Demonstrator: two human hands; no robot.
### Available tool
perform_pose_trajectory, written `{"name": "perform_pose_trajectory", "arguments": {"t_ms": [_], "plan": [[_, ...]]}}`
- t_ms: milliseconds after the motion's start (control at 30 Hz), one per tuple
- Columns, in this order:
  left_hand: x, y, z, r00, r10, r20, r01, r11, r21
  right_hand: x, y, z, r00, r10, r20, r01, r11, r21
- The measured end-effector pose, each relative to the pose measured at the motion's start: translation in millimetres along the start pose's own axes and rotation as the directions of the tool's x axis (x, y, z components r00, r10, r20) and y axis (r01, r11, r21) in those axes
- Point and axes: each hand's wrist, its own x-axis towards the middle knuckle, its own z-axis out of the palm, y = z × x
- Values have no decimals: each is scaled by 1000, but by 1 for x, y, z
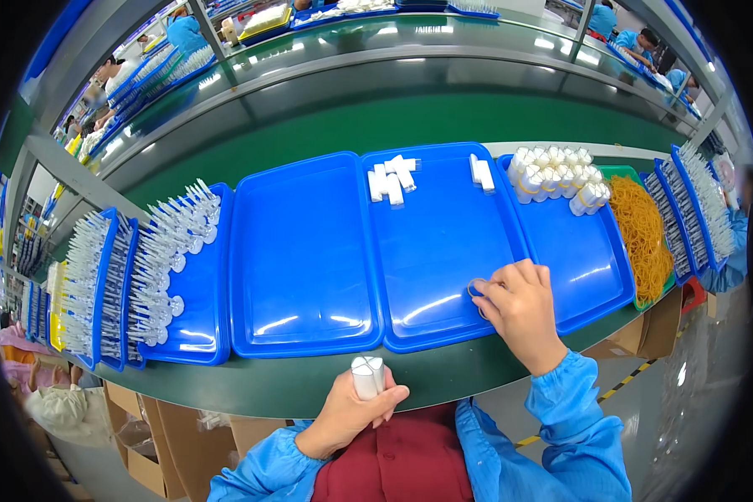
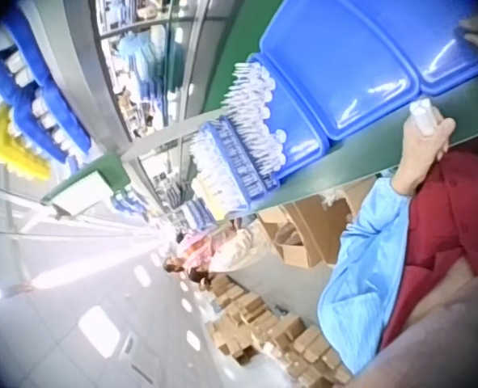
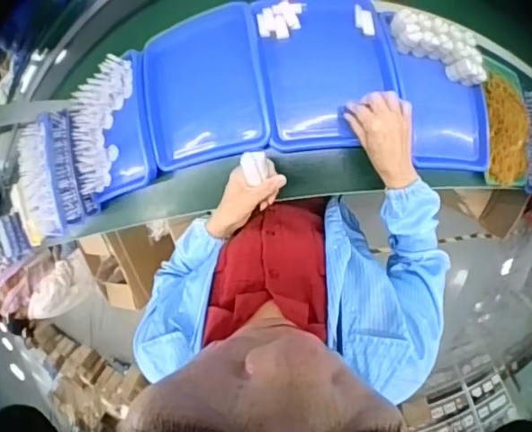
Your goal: Assembling and grouping small white plastic components using rubber bands on a factory production line.
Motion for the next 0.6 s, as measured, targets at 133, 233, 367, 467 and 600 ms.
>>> {"name": "perform_pose_trajectory", "arguments": {"t_ms": [133, 233, 367, 467, 600], "plan": [[1, 8, 8, 998, 44, -51, -39, 994, 103, 0, 8, 19, 980, -138, 143, 163, 969, -184], [1, 7, 6, 966, 234, -114, -211, 960, 182, 11, 8, 17, 997, 35, 71, -40, 997, 71], [20, 3, -3, 746, 615, -257, -488, 766, 417, 27, -34, 6, 989, 38, 141, -116, 791, 600], [34, 14, 7, 709, 665, -233, -600, 743, 295, 25, -72, 5, 987, 7, 162, -130, 635, 762], [28, 13, -3, 748, 630, -207, -606, 776, 173, 16, -76, -1, 930, -72, 361, -347, -493, 798]]}}
